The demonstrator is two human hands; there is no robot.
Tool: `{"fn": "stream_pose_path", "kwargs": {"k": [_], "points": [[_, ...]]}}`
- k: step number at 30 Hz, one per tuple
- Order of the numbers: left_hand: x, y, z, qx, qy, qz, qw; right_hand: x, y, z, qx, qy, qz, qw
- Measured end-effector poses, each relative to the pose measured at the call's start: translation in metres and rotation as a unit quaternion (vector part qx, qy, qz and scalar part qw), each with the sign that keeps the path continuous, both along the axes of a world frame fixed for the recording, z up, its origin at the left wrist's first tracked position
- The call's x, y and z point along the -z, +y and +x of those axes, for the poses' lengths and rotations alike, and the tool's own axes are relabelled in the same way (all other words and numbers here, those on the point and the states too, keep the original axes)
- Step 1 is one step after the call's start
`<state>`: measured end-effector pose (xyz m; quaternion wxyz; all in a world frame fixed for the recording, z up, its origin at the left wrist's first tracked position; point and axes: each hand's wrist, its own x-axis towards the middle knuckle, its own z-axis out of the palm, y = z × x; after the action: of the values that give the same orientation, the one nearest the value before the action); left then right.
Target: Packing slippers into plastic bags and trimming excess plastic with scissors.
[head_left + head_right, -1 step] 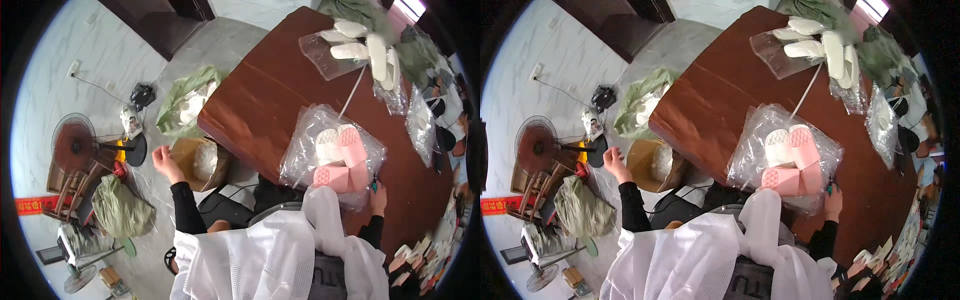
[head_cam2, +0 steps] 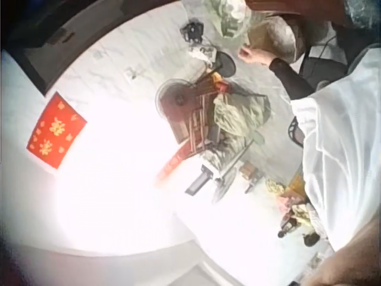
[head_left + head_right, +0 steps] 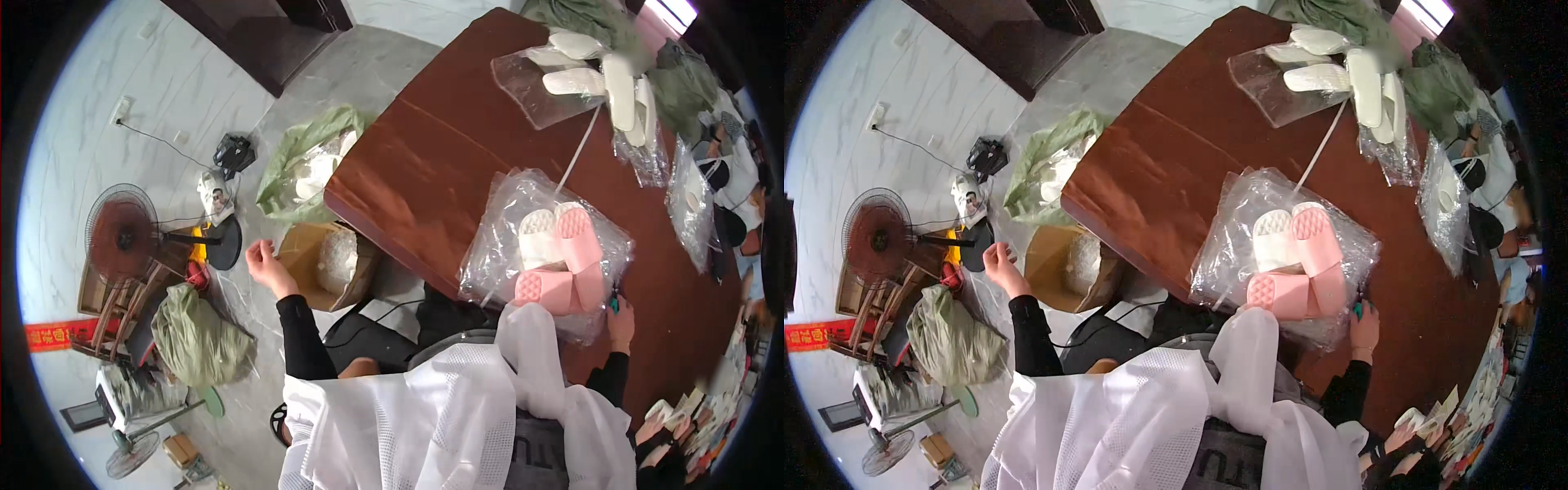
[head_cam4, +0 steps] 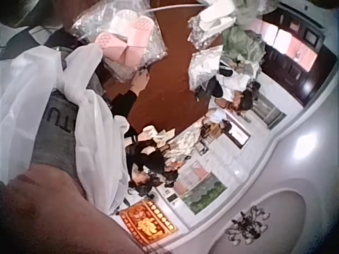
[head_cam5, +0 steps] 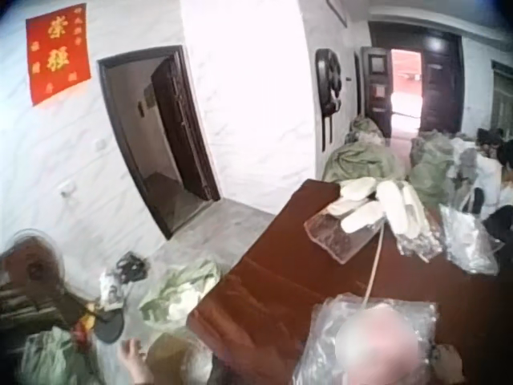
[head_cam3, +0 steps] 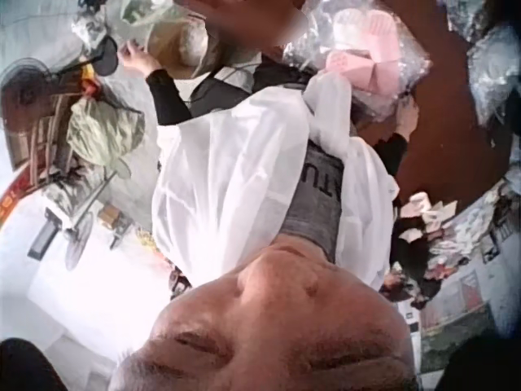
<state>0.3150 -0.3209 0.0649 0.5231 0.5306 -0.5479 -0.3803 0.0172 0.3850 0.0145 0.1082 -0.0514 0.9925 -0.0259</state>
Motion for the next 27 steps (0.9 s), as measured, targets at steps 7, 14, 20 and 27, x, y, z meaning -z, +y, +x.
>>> {"fn": "stream_pose_path", "kwargs": {"k": [7, 14, 20, 27], "points": [[0.083, -0.065, 0.057, -0.15, -0.219, 0.01, 0.964, -0.015, 0.015, -0.002, -0.018, 0.033, -0.063, 0.997], [0.134, -0.137, 0.146, -0.131, -0.359, -0.023, 0.924, -0.033, -0.041, -0.011, -0.002, 0.042, -0.211, 0.977], [0.032, 0.074, -0.101, 0.199, -0.199, -0.127, 0.951, -0.101, -0.12, 0.031, 0.159, -0.109, -0.359, 0.913], [-0.009, 0.279, -0.235, 0.657, -0.092, -0.229, 0.712, -0.07, -0.18, 0.062, 0.088, -0.1, -0.457, 0.879]]}}
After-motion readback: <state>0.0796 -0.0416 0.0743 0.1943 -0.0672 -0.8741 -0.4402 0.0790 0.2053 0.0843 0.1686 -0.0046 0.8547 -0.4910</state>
